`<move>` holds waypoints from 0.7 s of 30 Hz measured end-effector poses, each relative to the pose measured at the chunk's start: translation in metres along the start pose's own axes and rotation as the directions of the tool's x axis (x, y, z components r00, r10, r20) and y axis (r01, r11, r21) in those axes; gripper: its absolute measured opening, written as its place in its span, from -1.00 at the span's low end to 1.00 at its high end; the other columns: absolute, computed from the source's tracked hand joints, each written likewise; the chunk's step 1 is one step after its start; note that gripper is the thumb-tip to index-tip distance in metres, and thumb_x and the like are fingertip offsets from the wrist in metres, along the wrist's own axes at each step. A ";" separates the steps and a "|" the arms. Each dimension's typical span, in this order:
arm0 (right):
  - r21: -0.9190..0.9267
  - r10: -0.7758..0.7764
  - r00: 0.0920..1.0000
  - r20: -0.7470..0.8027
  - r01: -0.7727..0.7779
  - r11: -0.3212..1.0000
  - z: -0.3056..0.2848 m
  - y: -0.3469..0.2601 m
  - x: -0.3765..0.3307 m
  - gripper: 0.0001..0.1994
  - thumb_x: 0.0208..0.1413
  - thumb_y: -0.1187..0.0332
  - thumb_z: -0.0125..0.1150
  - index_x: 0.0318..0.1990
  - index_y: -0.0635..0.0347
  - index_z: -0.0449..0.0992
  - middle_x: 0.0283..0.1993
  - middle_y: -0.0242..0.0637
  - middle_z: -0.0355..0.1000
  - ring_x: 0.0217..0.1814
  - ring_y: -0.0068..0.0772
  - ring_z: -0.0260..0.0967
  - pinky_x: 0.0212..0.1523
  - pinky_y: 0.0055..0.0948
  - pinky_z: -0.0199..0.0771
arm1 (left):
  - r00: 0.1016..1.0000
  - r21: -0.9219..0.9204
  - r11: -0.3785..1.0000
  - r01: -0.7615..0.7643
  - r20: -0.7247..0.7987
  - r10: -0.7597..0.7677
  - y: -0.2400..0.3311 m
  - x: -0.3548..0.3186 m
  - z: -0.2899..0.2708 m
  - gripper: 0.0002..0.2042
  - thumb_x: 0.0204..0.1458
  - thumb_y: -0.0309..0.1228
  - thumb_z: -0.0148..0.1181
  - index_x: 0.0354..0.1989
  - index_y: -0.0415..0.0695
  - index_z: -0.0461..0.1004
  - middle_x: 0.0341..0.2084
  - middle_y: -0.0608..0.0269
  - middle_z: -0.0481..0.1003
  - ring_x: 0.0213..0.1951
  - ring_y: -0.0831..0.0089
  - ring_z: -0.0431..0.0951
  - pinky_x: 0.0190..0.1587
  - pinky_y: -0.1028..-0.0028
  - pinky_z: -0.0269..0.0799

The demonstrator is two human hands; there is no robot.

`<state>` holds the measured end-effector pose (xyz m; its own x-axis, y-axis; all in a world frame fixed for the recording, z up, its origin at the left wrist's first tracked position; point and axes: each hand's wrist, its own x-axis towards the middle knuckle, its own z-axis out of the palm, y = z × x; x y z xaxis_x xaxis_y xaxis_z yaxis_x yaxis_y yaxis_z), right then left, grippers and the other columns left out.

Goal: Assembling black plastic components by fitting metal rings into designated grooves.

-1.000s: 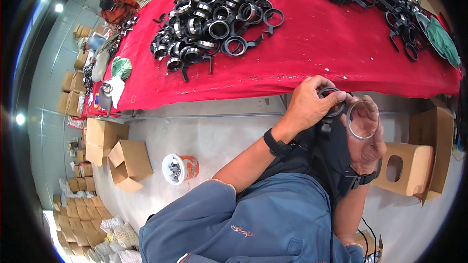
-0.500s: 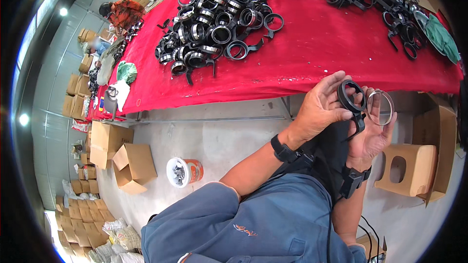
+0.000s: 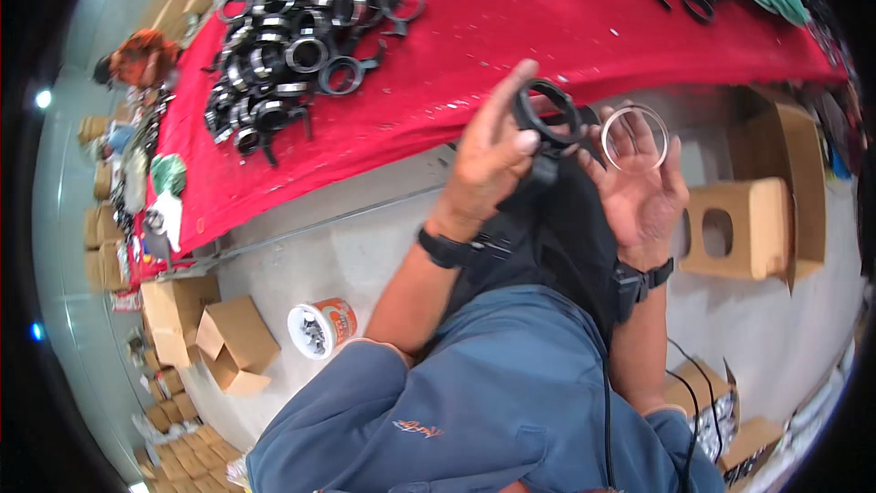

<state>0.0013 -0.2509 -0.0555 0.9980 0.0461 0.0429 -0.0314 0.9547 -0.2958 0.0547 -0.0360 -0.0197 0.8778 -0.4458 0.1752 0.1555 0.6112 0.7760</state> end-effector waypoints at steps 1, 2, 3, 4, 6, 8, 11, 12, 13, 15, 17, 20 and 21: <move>-0.019 -0.019 0.999 -0.032 0.018 1.000 -0.006 -0.005 -0.002 -0.28 0.48 -0.18 0.03 0.46 0.30 0.33 0.49 0.20 0.31 0.54 0.15 0.28 0.40 0.18 0.47 | 0.998 0.036 0.998 0.055 0.011 -0.056 0.009 -0.004 0.000 -0.10 0.23 -0.28 0.30 0.64 -0.19 -0.12 0.33 -0.32 0.35 0.27 -0.33 0.54 0.26 -0.05 0.60; 0.079 0.037 0.997 0.070 -0.043 0.996 -0.012 -0.009 -0.002 -0.28 0.48 -0.17 0.04 0.48 0.29 0.30 0.50 0.21 0.29 0.53 0.18 0.30 0.34 0.13 0.53 | 0.994 0.075 0.992 0.104 0.019 -0.106 0.016 -0.008 0.001 -0.09 0.22 -0.26 0.30 0.64 -0.17 -0.12 0.33 -0.36 0.34 0.25 -0.36 0.55 0.23 -0.05 0.63; 0.174 0.081 0.982 0.170 -0.111 0.978 -0.017 -0.013 -0.002 -0.28 0.47 -0.16 0.05 0.51 0.27 0.27 0.51 0.23 0.28 0.51 0.21 0.31 0.28 0.09 0.60 | 0.991 0.045 0.990 0.131 0.005 -0.131 0.015 -0.009 -0.001 -0.09 0.20 -0.25 0.33 0.63 -0.15 -0.11 0.34 -0.39 0.32 0.25 -0.38 0.54 0.21 -0.06 0.65; 0.163 0.071 0.988 0.137 -0.093 0.982 -0.020 -0.016 -0.005 -0.28 0.47 -0.16 0.05 0.51 0.27 0.27 0.51 0.23 0.28 0.51 0.21 0.31 0.28 0.09 0.60 | 0.986 0.010 0.986 0.168 -0.005 -0.168 0.012 -0.010 -0.006 -0.09 0.19 -0.24 0.36 0.61 -0.18 -0.06 0.36 -0.41 0.31 0.24 -0.39 0.55 0.19 -0.04 0.68; 0.219 0.093 0.992 0.081 -0.109 0.970 -0.016 -0.015 -0.007 -0.27 0.47 -0.10 0.10 0.55 0.26 0.21 0.54 0.26 0.23 0.52 0.28 0.28 0.22 0.02 0.65 | 0.975 0.006 0.976 0.219 0.022 -0.220 0.014 -0.013 -0.008 -0.08 0.21 -0.19 0.39 0.61 -0.21 -0.06 0.36 -0.43 0.30 0.23 -0.39 0.56 0.15 0.00 0.71; 0.264 0.113 0.988 0.104 -0.137 0.955 -0.019 -0.016 -0.010 -0.28 0.46 -0.04 0.15 0.56 0.26 0.19 0.56 0.29 0.19 0.56 0.33 0.22 0.28 0.04 0.61 | 0.971 0.004 0.971 0.239 0.021 -0.239 0.014 -0.016 -0.007 -0.08 0.23 -0.16 0.38 0.62 -0.22 -0.06 0.36 -0.42 0.30 0.22 -0.38 0.57 0.13 0.02 0.72; 0.260 0.120 0.987 0.103 -0.143 0.955 -0.016 -0.015 -0.012 -0.30 0.46 -0.01 0.15 0.55 0.25 0.20 0.57 0.29 0.17 0.61 0.33 0.16 0.37 0.08 0.55 | 0.958 0.031 0.958 0.285 0.022 -0.285 0.014 -0.017 -0.002 -0.08 0.26 -0.11 0.35 0.63 -0.22 -0.07 0.36 -0.39 0.32 0.20 -0.35 0.59 0.11 0.05 0.73; 0.252 0.119 0.989 0.083 -0.137 0.958 -0.016 -0.015 -0.012 -0.31 0.47 0.00 0.14 0.55 0.25 0.20 0.58 0.30 0.16 0.62 0.34 0.15 0.41 0.11 0.50 | 0.947 0.049 0.947 0.318 0.027 -0.320 0.015 -0.018 -0.002 -0.08 0.28 -0.08 0.34 0.64 -0.22 -0.07 0.35 -0.36 0.34 0.20 -0.32 0.60 0.10 0.06 0.74; 0.244 0.120 0.991 0.064 -0.132 0.961 -0.015 -0.015 -0.012 -0.32 0.47 0.01 0.14 0.55 0.25 0.20 0.58 0.30 0.15 0.63 0.35 0.13 0.45 0.13 0.46 | 0.948 0.049 0.947 0.317 0.025 -0.318 0.014 -0.018 -0.002 -0.08 0.28 -0.08 0.34 0.64 -0.22 -0.07 0.35 -0.36 0.34 0.20 -0.32 0.60 0.10 0.06 0.74; 0.193 0.127 0.992 0.028 -0.130 0.973 -0.014 -0.017 -0.010 -0.32 0.46 0.05 0.17 0.55 0.25 0.20 0.58 0.29 0.16 0.62 0.34 0.14 0.46 0.16 0.43 | 0.934 0.076 0.933 0.352 0.029 -0.355 0.013 -0.020 -0.003 -0.09 0.29 -0.04 0.32 0.63 -0.24 -0.03 0.35 -0.29 0.37 0.19 -0.26 0.62 0.07 0.08 0.75; 0.145 0.137 0.991 -0.010 -0.134 0.980 -0.009 -0.018 -0.010 -0.33 0.45 0.09 0.20 0.55 0.24 0.20 0.57 0.28 0.17 0.62 0.34 0.15 0.48 0.19 0.41 | 0.920 0.064 0.920 0.387 0.036 -0.390 0.014 -0.019 -0.004 -0.09 0.29 -0.02 0.32 0.62 -0.25 -0.01 0.35 -0.27 0.38 0.18 -0.24 0.63 0.06 0.10 0.76; -0.357 -0.018 1.000 -0.016 0.010 0.934 0.008 -0.024 -0.010 -0.27 0.37 0.13 0.34 0.55 0.26 0.20 0.52 0.22 0.25 0.61 0.27 0.19 0.54 0.14 0.33 | 0.902 0.069 0.904 0.422 0.070 -0.426 0.015 -0.018 -0.006 -0.10 0.28 0.02 0.32 0.60 -0.25 0.05 0.33 -0.25 0.41 0.17 -0.19 0.65 0.03 0.11 0.77; -0.526 -0.024 0.994 0.107 0.077 0.847 0.013 -0.028 -0.008 -0.22 0.32 0.13 0.41 0.55 0.27 0.20 0.50 0.18 0.27 0.60 0.20 0.21 0.57 0.09 0.28 | 0.898 0.086 0.903 0.421 0.099 -0.428 0.015 -0.019 -0.004 -0.12 0.28 0.04 0.32 0.59 -0.25 0.08 0.33 -0.24 0.42 0.16 -0.17 0.66 0.02 0.12 0.77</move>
<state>-0.0067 -0.2739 -0.0356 0.9870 0.0544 0.1514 0.0787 0.6576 -0.7492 0.0427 -0.0156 -0.0136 0.6768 -0.7272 -0.1147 0.4710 0.3080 0.8266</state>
